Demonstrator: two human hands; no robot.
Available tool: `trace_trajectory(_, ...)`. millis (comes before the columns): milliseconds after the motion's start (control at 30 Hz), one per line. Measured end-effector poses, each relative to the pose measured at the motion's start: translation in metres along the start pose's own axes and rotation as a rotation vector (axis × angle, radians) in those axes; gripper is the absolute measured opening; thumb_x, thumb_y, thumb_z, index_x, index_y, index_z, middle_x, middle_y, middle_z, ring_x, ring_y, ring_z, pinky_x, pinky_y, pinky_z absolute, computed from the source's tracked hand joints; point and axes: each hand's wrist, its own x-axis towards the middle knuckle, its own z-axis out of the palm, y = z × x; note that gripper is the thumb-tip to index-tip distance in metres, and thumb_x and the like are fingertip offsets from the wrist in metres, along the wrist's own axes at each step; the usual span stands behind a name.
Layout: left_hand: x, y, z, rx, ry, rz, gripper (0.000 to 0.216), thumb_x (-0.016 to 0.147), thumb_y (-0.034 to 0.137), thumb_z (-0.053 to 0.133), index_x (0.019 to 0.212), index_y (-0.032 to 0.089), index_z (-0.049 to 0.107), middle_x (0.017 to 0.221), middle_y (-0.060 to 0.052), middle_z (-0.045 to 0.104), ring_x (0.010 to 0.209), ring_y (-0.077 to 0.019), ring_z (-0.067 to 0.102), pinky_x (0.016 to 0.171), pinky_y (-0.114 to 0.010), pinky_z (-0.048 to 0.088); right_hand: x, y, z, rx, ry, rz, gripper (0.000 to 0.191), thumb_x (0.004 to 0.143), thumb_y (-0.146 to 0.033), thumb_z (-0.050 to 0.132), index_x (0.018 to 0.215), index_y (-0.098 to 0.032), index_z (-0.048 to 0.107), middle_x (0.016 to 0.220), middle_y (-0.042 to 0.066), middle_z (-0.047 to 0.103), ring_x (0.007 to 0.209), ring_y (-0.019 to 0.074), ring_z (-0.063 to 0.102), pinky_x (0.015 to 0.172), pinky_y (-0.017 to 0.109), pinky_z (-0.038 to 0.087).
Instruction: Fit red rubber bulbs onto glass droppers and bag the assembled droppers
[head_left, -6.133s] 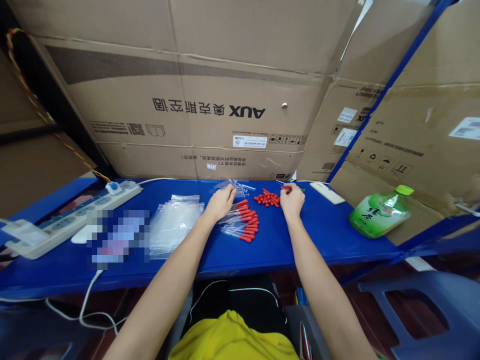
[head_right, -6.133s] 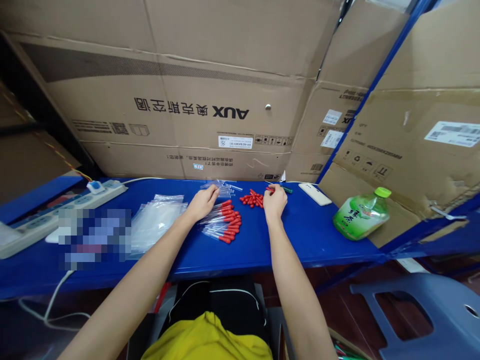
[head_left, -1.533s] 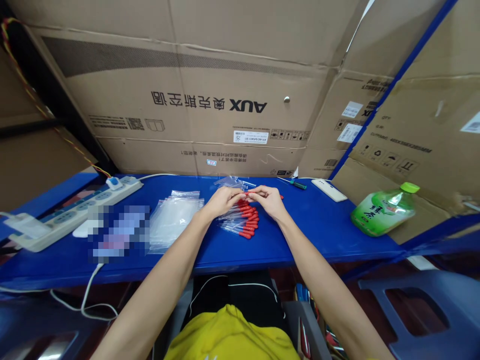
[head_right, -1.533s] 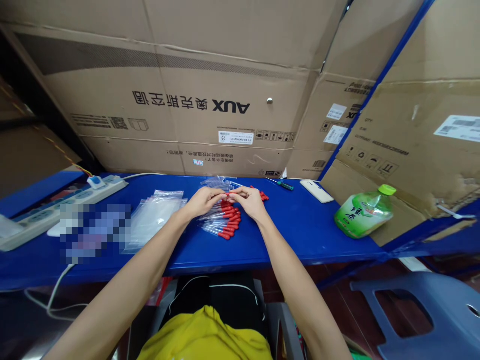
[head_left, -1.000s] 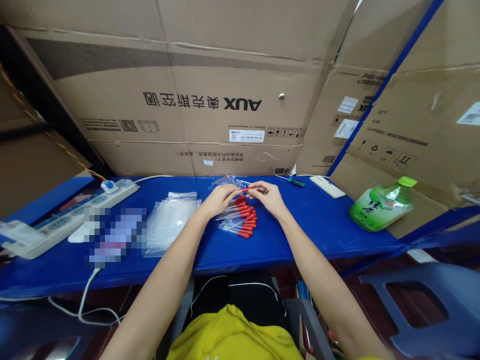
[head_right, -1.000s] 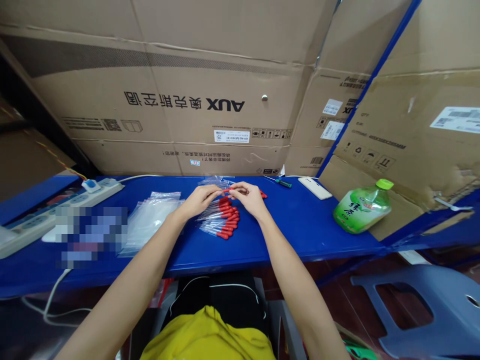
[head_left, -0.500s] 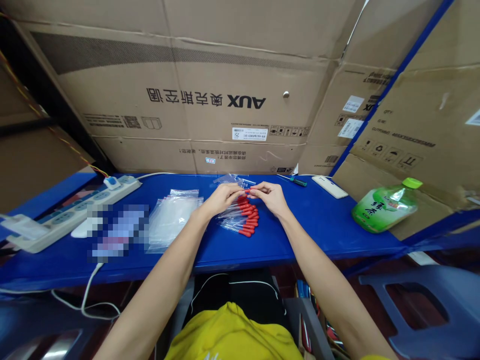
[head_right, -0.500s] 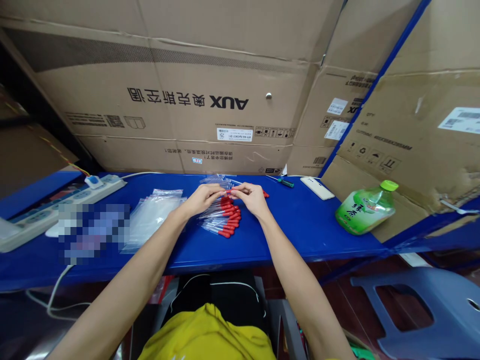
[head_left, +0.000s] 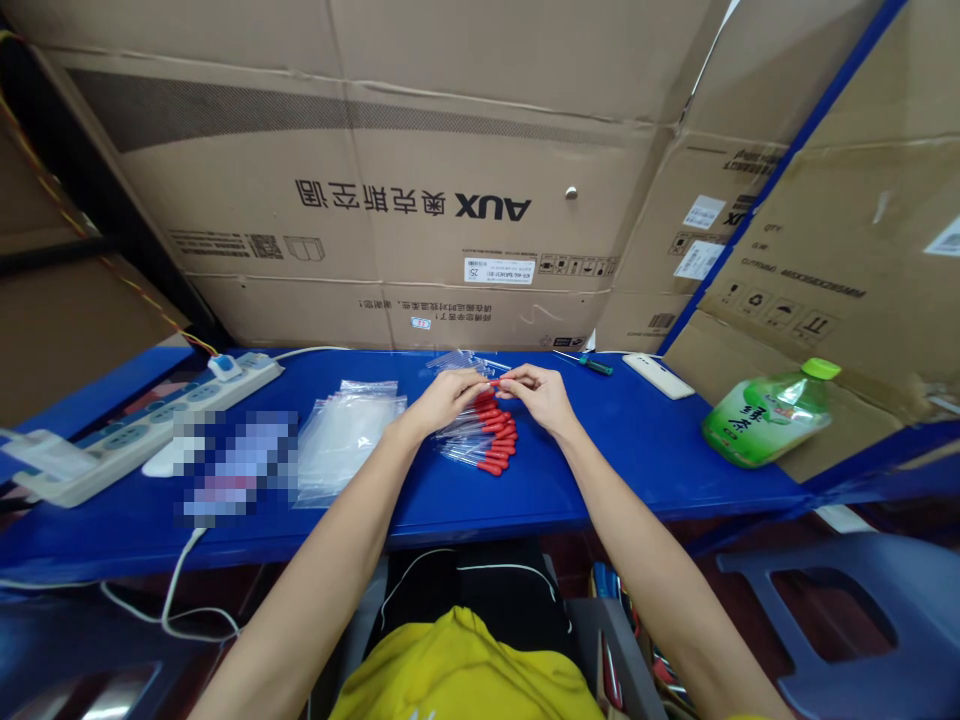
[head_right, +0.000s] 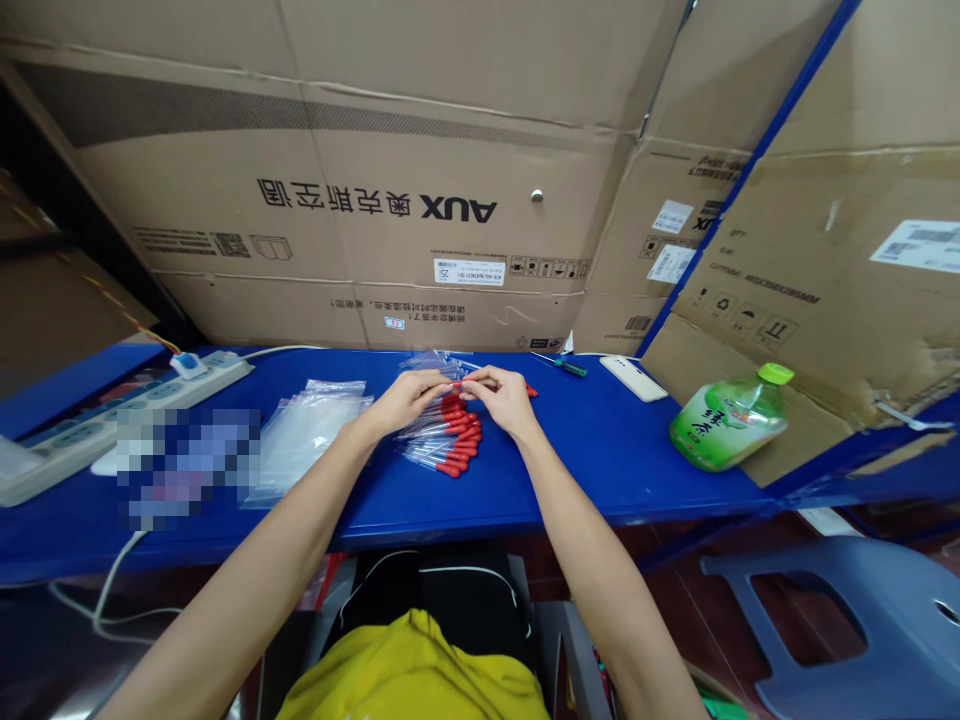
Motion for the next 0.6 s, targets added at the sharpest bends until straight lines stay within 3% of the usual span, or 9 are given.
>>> trace_trajectory(167, -0.0009, 0.0004, 0.0013, -0.019, 0.056, -0.092, 0.037, 0.107, 0.043, 0.042, 0.109, 0.017, 0.069, 0.101, -0.007, 0.075, 0.090, -0.0200, 0.067, 0.083, -0.029, 0.045, 0.0017, -0.0034, -0.0010, -0.006, 0.009, -0.015, 0.043, 0.070, -0.053, 0.086, 0.095, -0.020, 0.076, 0.085, 0.006, 0.080, 0.078, 0.0250, 0.078, 0.080, 0.039, 0.064)
trace_trajectory(400, -0.0044, 0.0032, -0.0065, 0.175, -0.045, -0.097, 0.043, 0.108, 0.046, 0.037, 0.096, 0.021, 0.069, 0.092, -0.004, 0.075, 0.083, -0.0201, 0.066, 0.079, -0.030, 0.040, 0.0006, -0.0065, -0.0022, -0.012, 0.019, -0.021, 0.040, 0.067, -0.054, 0.088, 0.083, -0.019, 0.074, 0.082, 0.006, 0.080, 0.076, 0.0251, 0.078, 0.077, 0.039, 0.064)
trace_trajectory(600, -0.0025, 0.0033, -0.0023, 0.329, -0.080, -0.072, 0.043, 0.110, 0.042, 0.031, 0.089, 0.020, 0.060, 0.083, -0.005, 0.071, 0.078, -0.0212, 0.063, 0.078, -0.033, 0.035, -0.0008, -0.0044, -0.0024, 0.006, 0.022, -0.013, 0.041, 0.067, -0.054, 0.088, 0.082, -0.019, 0.074, 0.080, 0.007, 0.079, 0.077, 0.0257, 0.078, 0.079, 0.040, 0.064)
